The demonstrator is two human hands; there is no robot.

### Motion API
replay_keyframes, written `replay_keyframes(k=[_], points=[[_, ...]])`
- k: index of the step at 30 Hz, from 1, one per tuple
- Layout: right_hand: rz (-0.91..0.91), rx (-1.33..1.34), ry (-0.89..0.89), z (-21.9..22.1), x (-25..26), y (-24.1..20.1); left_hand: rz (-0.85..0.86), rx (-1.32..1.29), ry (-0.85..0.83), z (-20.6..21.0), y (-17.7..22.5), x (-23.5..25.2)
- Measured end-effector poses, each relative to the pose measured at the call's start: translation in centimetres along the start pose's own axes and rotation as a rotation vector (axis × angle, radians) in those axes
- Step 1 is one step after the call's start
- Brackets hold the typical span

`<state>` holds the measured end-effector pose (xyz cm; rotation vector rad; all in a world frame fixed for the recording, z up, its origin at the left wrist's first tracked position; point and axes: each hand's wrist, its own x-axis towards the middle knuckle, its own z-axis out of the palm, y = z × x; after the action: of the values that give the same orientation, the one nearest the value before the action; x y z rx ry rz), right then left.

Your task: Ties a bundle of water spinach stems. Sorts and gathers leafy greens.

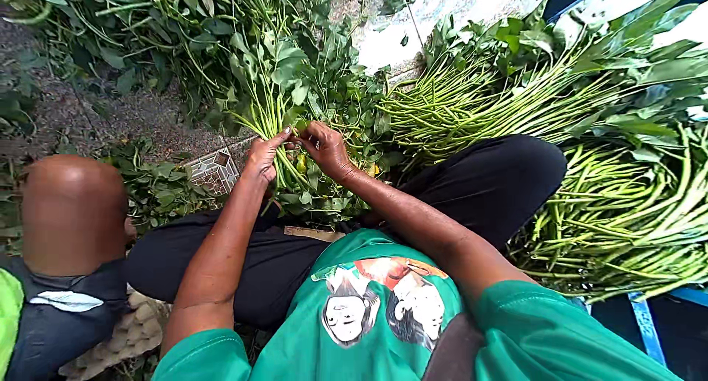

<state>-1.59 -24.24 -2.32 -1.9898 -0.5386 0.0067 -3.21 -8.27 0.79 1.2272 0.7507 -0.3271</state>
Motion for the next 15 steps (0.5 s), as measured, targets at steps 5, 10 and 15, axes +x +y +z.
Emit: replay_keyframes(k=[5,10,15], points=[[-0.105,-0.002,-0.189,0.1,-1.5,0.3,0.226,0.062,0.045,-0.7,0.0,0.7],[0.047,-0.265,-0.638,-1.7,-1.2,0.4,0.288,0.131,0.002,-4.0,3.4,1.9],[-0.073,-0.142,-0.335,-1.2,2.3,-0.8,0.268,0.155,-0.017,-4.5,3.9,1.7]])
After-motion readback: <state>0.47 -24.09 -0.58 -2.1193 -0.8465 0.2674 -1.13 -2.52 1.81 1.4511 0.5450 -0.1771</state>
